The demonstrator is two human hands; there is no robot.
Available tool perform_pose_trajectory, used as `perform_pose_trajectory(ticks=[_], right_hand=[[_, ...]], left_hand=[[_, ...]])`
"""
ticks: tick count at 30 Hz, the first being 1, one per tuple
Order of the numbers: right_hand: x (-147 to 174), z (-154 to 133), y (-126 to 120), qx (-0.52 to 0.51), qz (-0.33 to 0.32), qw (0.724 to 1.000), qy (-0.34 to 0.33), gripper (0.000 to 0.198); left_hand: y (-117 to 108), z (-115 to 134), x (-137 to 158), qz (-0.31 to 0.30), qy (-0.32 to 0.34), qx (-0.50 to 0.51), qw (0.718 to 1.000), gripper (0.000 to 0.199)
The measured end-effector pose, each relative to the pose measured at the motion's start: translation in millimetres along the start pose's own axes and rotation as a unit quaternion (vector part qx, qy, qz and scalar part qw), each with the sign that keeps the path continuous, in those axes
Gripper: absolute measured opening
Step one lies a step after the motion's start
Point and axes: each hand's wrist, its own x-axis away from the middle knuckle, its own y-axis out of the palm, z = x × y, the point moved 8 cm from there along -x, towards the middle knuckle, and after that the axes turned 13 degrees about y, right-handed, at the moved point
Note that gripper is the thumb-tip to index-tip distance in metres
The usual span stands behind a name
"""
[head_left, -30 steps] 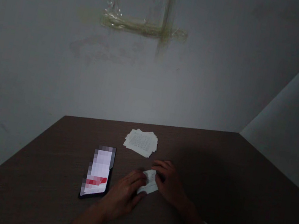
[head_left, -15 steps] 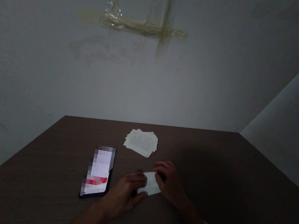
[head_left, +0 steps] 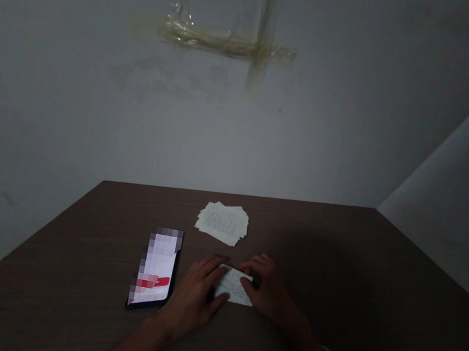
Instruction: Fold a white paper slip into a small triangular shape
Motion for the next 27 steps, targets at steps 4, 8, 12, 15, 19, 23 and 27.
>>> perform_pose_trajectory(ticks=[4, 8, 12, 15, 19, 23, 27], right_hand=[[0.7, 0.5, 0.5, 0.013, -0.022, 1.000, 0.004, 0.029], [0.9, -3.2, -0.3, 0.008, -0.029, 1.000, 0.009, 0.023], [1.4, -2.5, -1.1, -0.002, -0.022, 0.999, 0.048, 0.004], [2.0, -0.5, 0.4, -0.026, -0.037, 0.996, 0.073, 0.005], [1.0, 4.9, 0.8, -0.118, -0.059, 0.984, 0.117, 0.007], [-0.6, 15.5, -1.1, -0.218, -0.026, 0.961, 0.167, 0.016], [-1.1, 24.6, 4.9, -0.333, -0.012, 0.922, 0.198, 0.025]], left_hand=[[-0.4, -1.6, -2.5, -0.002, -0.015, 0.001, 1.000, 0.047], [-3.5, 2.8, -5.9, -0.005, -0.007, 0.013, 1.000, 0.043], [-4.0, 6.0, -5.7, -0.010, 0.003, 0.029, 1.000, 0.044], [-3.3, 7.0, -4.0, -0.007, 0.012, 0.034, 0.999, 0.045], [-5.0, 2.2, -1.9, 0.017, -0.011, 0.046, 0.999, 0.050], [-16.6, -11.7, 1.6, 0.094, -0.096, 0.078, 0.988, 0.041], [-23.8, -24.7, 4.9, 0.135, -0.206, 0.121, 0.962, 0.029]])
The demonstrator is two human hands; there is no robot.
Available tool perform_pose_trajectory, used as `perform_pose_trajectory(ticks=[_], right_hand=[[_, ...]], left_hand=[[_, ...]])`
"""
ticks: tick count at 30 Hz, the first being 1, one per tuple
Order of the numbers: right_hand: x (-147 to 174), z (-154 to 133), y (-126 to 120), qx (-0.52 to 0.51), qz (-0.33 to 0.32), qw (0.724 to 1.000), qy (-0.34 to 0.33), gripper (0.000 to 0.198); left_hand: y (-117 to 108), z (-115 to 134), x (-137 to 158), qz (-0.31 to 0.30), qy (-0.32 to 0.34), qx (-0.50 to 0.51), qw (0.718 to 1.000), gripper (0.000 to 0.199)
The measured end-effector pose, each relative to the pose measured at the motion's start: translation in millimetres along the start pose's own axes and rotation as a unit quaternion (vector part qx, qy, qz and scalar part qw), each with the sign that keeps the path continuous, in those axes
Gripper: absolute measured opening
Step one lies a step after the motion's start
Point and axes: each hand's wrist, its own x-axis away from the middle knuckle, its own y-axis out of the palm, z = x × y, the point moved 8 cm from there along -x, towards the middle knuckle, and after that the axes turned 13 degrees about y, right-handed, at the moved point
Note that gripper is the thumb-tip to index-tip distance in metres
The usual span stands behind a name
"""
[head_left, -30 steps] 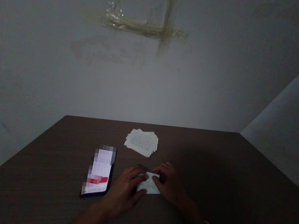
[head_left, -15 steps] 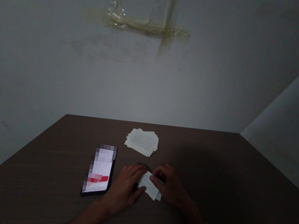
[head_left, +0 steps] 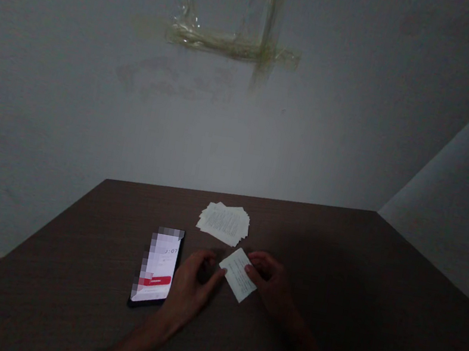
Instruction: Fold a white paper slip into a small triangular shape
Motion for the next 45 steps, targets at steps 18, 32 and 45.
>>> perform_pose_trajectory(ticks=[18, 32, 45], right_hand=[[8.9, 2.0, 17.4, -0.002, -0.032, 0.999, 0.004, 0.029], [13.3, 0.4, 24.3, -0.001, -0.038, 0.999, 0.004, 0.026], [8.4, 11.0, 17.0, -0.045, -0.008, 0.998, 0.042, 0.031]], left_hand=[[8.2, -7.0, 1.8, 0.022, -0.108, 0.182, 0.977, 0.032], [16.4, -12.7, 4.0, 0.023, -0.118, 0.186, 0.975, 0.032], [23.8, -10.7, 5.9, -0.015, -0.094, 0.207, 0.974, 0.028]])
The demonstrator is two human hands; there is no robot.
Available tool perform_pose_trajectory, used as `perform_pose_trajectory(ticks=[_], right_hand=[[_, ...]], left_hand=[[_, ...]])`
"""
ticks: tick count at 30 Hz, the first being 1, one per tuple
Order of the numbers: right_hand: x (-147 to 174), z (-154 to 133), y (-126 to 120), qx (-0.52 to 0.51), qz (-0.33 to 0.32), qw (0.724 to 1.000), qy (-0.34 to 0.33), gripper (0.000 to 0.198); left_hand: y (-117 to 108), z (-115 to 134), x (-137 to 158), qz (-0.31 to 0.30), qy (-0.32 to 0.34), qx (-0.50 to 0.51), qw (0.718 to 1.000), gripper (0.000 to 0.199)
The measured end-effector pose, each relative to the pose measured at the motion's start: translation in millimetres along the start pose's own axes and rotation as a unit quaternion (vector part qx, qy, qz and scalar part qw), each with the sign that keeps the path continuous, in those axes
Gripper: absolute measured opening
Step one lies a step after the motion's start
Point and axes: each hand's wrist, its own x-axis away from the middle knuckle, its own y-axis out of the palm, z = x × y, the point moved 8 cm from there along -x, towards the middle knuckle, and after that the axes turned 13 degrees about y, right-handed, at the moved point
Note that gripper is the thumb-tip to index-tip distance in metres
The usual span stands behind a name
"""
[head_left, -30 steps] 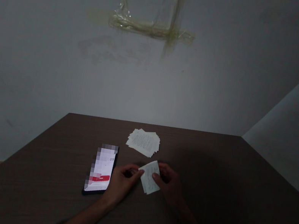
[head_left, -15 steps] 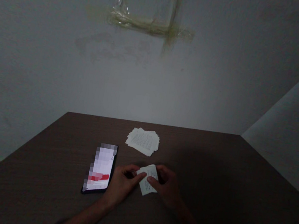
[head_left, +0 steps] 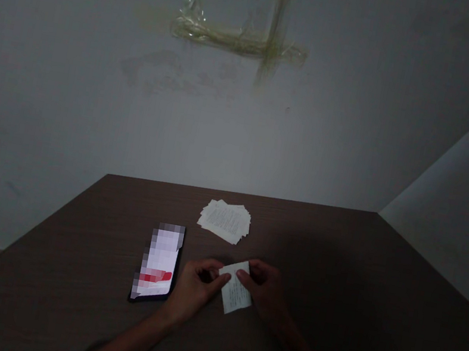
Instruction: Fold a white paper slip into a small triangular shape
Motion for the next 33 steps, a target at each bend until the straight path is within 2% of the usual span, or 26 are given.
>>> perform_pose_trajectory(ticks=[6, 17, 23, 28, 33], right_hand=[[-2.1, -0.6, -6.9, -0.034, 0.031, 0.999, 0.012, 0.036], [-3.4, 4.7, -3.1, -0.045, 0.013, 0.999, 0.005, 0.031], [-0.6, 0.6, -0.8, -0.038, 0.006, 0.999, 0.008, 0.032], [1.3, -2.5, -1.7, -0.029, 0.019, 0.999, 0.014, 0.038], [0.7, 0.3, -0.7, -0.026, 0.005, 0.999, 0.018, 0.037]], left_hand=[[-3.2, 5.3, -1.6, 0.013, 0.008, -0.013, 1.000, 0.027], [-5.7, 4.7, -1.2, 0.025, 0.001, -0.025, 0.999, 0.027], [-2.4, 5.1, -0.9, 0.011, -0.003, -0.006, 1.000, 0.028], [-5.4, 8.2, -1.8, 0.034, -0.001, 0.009, 0.999, 0.025], [-8.9, 7.9, -1.4, 0.060, -0.006, 0.012, 0.998, 0.026]])
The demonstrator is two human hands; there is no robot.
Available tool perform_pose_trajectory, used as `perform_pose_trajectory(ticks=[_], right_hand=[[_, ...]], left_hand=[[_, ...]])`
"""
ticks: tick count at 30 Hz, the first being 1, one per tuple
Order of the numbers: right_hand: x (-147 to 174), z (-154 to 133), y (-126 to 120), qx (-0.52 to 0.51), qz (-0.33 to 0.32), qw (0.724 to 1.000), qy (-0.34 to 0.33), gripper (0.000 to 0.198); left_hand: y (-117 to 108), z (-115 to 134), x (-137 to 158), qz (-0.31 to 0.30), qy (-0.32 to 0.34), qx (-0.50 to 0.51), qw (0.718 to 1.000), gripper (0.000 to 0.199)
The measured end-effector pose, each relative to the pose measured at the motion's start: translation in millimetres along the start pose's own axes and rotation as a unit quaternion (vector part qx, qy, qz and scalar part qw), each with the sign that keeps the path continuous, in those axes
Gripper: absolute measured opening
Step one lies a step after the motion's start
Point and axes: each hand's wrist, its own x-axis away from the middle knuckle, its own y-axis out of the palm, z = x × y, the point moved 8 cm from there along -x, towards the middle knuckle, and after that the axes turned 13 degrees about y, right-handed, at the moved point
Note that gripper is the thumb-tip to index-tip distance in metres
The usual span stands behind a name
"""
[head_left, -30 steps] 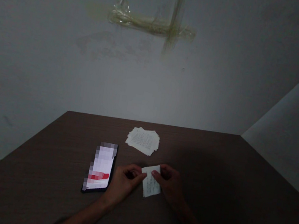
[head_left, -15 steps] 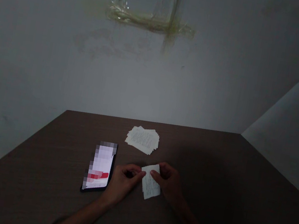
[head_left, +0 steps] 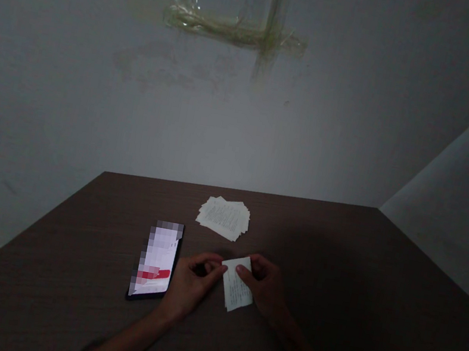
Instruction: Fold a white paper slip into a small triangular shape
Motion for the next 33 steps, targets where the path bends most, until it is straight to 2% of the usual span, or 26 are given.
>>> perform_pose_trajectory(ticks=[5, 18, 33], right_hand=[[-1.5, 3.0, 0.3, -0.008, -0.006, 1.000, -0.005, 0.033], [0.3, -2.2, 0.4, 0.015, 0.004, 1.000, -0.011, 0.036], [2.5, -5.1, 0.0, 0.013, 0.020, 1.000, 0.006, 0.039]], left_hand=[[-1.6, -0.4, 0.1, 0.004, 0.005, -0.015, 1.000, 0.024], [-2.9, 2.7, 0.1, 0.017, 0.005, -0.019, 1.000, 0.024], [-2.6, 1.7, 0.2, 0.001, 0.006, -0.032, 0.999, 0.021]])
